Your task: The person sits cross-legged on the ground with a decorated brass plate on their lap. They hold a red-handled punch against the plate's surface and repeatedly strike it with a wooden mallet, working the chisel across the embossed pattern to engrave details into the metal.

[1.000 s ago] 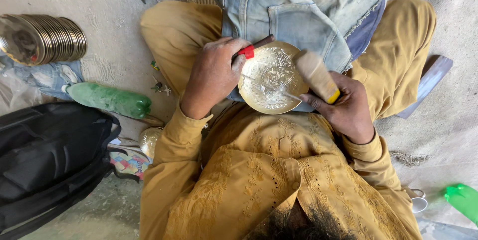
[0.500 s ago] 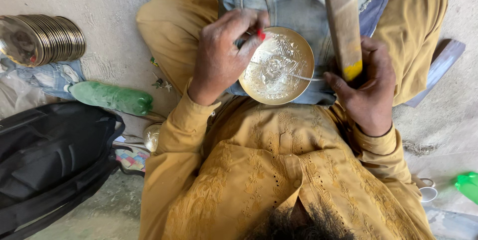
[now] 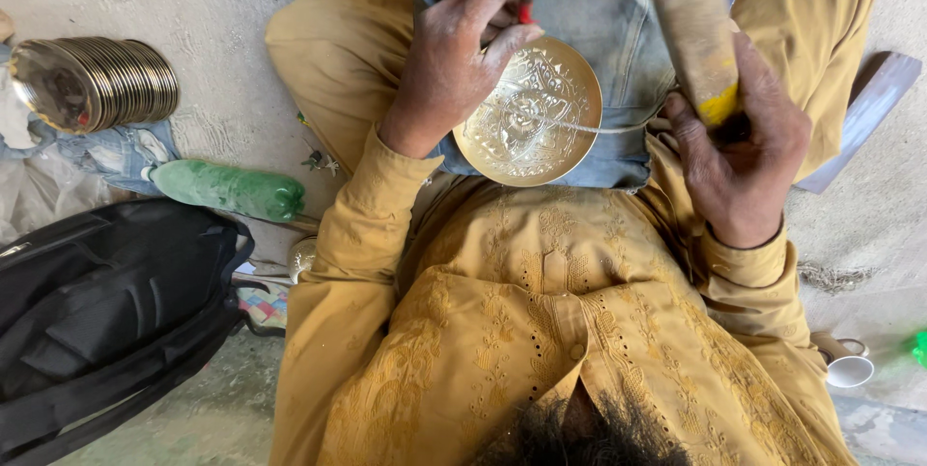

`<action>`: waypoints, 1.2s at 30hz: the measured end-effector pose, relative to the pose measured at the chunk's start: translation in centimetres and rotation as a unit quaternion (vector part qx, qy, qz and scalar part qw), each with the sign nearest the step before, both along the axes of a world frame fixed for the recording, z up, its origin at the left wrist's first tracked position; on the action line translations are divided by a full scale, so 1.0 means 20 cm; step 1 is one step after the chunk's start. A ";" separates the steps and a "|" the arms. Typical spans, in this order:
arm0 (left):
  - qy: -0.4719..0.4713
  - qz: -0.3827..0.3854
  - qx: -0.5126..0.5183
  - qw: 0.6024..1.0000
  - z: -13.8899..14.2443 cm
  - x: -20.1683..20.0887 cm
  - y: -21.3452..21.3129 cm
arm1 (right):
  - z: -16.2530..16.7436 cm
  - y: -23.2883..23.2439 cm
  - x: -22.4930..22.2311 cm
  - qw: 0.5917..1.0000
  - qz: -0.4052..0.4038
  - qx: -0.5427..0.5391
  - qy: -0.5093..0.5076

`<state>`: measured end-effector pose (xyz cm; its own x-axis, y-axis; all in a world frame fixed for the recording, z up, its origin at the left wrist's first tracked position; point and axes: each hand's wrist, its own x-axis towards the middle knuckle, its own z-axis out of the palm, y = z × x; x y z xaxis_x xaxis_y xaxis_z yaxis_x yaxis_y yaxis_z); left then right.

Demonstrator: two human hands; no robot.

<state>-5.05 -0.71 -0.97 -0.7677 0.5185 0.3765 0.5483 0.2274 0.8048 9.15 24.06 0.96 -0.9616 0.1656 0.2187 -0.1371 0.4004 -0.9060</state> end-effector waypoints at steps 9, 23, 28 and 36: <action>0.007 -0.005 -0.060 0.998 -0.11 -0.07 0.01 | -0.01 0.08 -0.04 0.989 -0.009 0.137 0.047; -0.029 0.014 -0.059 0.998 -0.11 -0.04 0.02 | 0.00 0.14 -0.14 0.938 -0.026 0.326 0.119; -0.035 0.011 -0.071 0.997 -0.07 -0.04 0.03 | 0.03 0.15 -0.17 0.934 -0.027 0.330 0.135; -0.011 -0.004 -0.082 0.997 -0.04 -0.05 0.03 | 0.01 0.14 -0.16 0.955 -0.022 0.264 0.137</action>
<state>-6.04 -0.17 -1.80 -0.7710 0.5772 0.2691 0.5326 0.3530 0.7692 5.94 26.93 1.09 -0.8511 0.0023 0.5250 -0.3122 0.8018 -0.5096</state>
